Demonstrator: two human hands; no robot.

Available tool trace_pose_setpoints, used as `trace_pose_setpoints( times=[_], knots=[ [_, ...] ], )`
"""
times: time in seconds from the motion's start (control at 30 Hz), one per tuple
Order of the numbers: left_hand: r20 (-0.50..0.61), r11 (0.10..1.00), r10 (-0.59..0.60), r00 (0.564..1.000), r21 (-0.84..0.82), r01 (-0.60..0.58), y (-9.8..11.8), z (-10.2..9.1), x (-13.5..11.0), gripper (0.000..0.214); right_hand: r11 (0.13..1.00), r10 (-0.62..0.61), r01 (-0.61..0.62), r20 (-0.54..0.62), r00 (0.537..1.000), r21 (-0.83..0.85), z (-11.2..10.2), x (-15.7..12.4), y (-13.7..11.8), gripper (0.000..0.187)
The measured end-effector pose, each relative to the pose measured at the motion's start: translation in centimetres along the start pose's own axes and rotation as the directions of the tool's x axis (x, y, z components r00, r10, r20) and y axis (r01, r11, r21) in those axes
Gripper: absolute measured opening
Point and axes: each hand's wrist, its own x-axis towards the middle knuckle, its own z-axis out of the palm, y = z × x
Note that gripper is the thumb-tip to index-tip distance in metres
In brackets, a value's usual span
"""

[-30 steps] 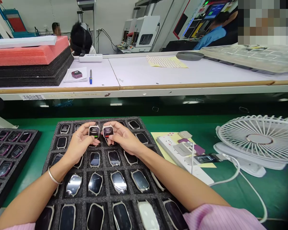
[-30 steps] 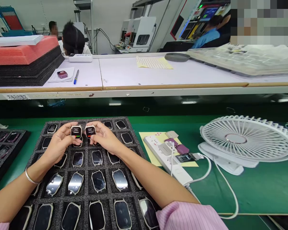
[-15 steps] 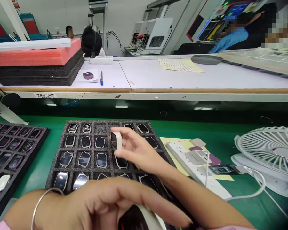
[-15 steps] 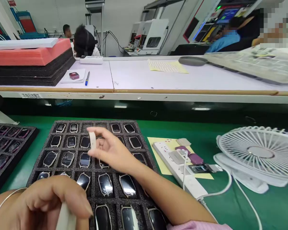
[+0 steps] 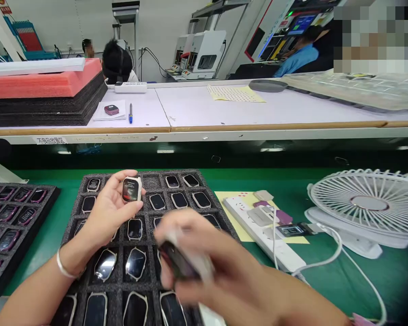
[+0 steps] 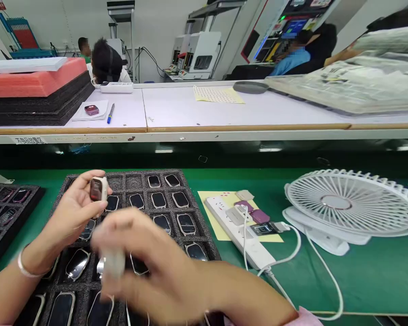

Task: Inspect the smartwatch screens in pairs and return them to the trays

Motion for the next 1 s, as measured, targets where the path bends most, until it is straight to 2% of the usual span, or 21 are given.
trace_pose_setpoints(
  times=[0.07, 0.1, 0.13, 0.2, 0.27, 0.33, 0.53, 0.77, 0.87, 1.0],
  knots=[
    [-0.07, 0.997, -0.06, 0.996, 0.049, 0.063, -2.2, -0.2, 1.3, 0.054, 0.973, -0.044, 0.094, -0.23, 0.972, 0.212, -0.9, 2.6, 2.0, 0.043],
    [-0.096, 0.995, -0.078, 0.992, 0.061, 0.084, -3.1, -0.3, 1.8, 0.055, 0.947, 0.028, 0.067, -0.288, 0.957, 0.315, -1.6, 3.9, 3.2, 0.049],
    [-0.113, 0.991, -0.098, 0.989, 0.077, 0.107, -4.0, -0.4, 2.3, 0.056, 0.912, 0.114, 0.033, -0.33, 0.937, 0.409, -2.4, 5.0, 4.3, 0.051],
    [-0.141, 0.985, -0.115, 0.983, 0.109, 0.131, -5.2, -0.6, 2.8, 0.058, 0.837, 0.26, -0.017, -0.37, 0.892, 0.547, -3.9, 6.7, 6.4, 0.04],
    [-0.144, 0.982, -0.104, 0.984, 0.142, 0.125, -5.9, -0.7, 3.0, 0.058, 0.796, 0.328, -0.027, -0.393, 0.859, 0.605, -5.3, 7.4, 7.8, 0.03],
    [-0.12, 0.982, -0.08, 0.99, 0.162, 0.099, -6.2, -0.7, 2.9, 0.058, 0.794, 0.326, -0.007, -0.416, 0.849, 0.608, -6.1, 7.6, 8.3, 0.025],
    [-0.052, 0.978, -0.073, 0.996, 0.194, 0.082, -6.4, -0.8, 2.7, 0.057, 0.879, 0.195, 0.046, -0.446, 0.873, 0.474, -6.8, 7.2, 7.7, 0.029],
    [-0.014, 0.978, -0.033, 0.999, 0.208, 0.036, -7.0, -1.4, 3.2, 0.057, 0.896, 0.182, 0.05, -0.468, 0.865, 0.442, -8.1, 7.1, 7.7, 0.027],
    [-0.01, 0.972, -0.019, 1.0, 0.234, 0.021, -7.0, -1.9, 3.4, 0.058, 0.881, 0.201, 0.061, -0.487, 0.85, 0.469, -7.9, 6.8, 7.6, 0.027],
    [-0.034, 0.969, -0.017, 0.999, 0.246, 0.025, -6.8, -2.6, 3.6, 0.055, 0.893, 0.192, 0.053, -0.485, 0.853, 0.447, -7.2, 6.6, 7.6, 0.028]
  ],
)
